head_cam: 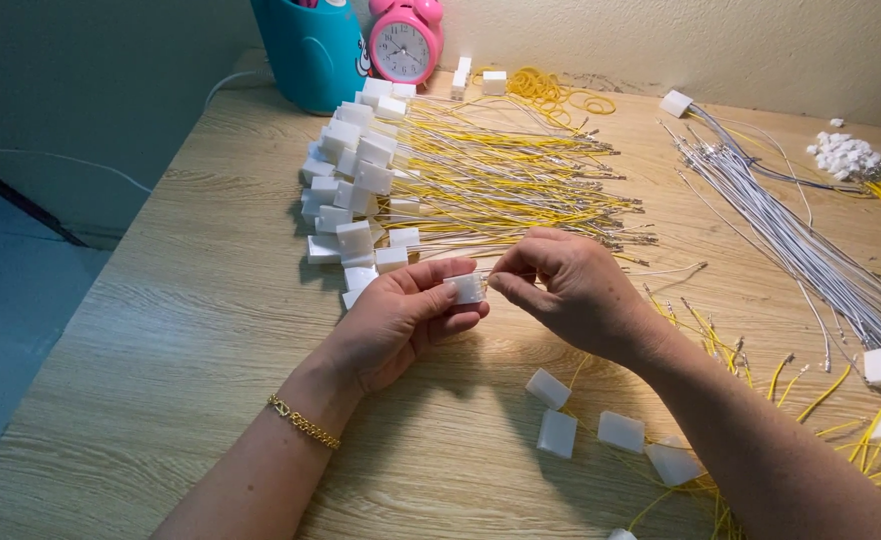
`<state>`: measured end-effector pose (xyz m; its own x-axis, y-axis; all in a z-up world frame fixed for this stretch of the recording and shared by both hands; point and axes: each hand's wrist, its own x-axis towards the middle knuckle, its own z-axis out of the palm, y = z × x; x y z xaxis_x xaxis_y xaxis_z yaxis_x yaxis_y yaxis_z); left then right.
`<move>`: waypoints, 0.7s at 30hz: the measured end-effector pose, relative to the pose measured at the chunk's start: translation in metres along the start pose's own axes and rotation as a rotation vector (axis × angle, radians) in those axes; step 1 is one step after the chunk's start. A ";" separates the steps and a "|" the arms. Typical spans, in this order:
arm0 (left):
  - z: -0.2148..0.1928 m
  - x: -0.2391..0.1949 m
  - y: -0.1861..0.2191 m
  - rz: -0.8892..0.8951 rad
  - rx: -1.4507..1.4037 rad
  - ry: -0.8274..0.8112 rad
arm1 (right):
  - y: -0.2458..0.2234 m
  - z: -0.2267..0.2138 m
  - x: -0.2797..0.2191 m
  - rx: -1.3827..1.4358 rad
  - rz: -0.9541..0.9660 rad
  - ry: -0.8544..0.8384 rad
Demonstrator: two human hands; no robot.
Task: The person is manually assembling electrical wire components by picking up individual wires and carefully inserting the metal connector ends into small white foam blocks, organizing them on a wooden desk.
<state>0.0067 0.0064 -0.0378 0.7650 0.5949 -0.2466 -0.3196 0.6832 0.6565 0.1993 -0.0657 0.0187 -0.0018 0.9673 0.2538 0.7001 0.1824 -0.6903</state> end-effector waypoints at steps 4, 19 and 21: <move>0.002 -0.001 -0.002 0.024 0.020 0.005 | -0.003 0.000 0.001 -0.012 -0.006 0.005; 0.009 -0.006 0.005 0.075 0.121 0.060 | 0.003 0.001 0.000 0.151 0.142 -0.079; 0.006 -0.004 0.004 0.068 0.115 0.045 | 0.008 0.002 -0.001 0.177 0.159 -0.066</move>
<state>0.0055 0.0046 -0.0302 0.7172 0.6582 -0.2292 -0.3014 0.5894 0.7495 0.2034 -0.0648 0.0121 0.0479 0.9946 0.0919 0.5597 0.0495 -0.8272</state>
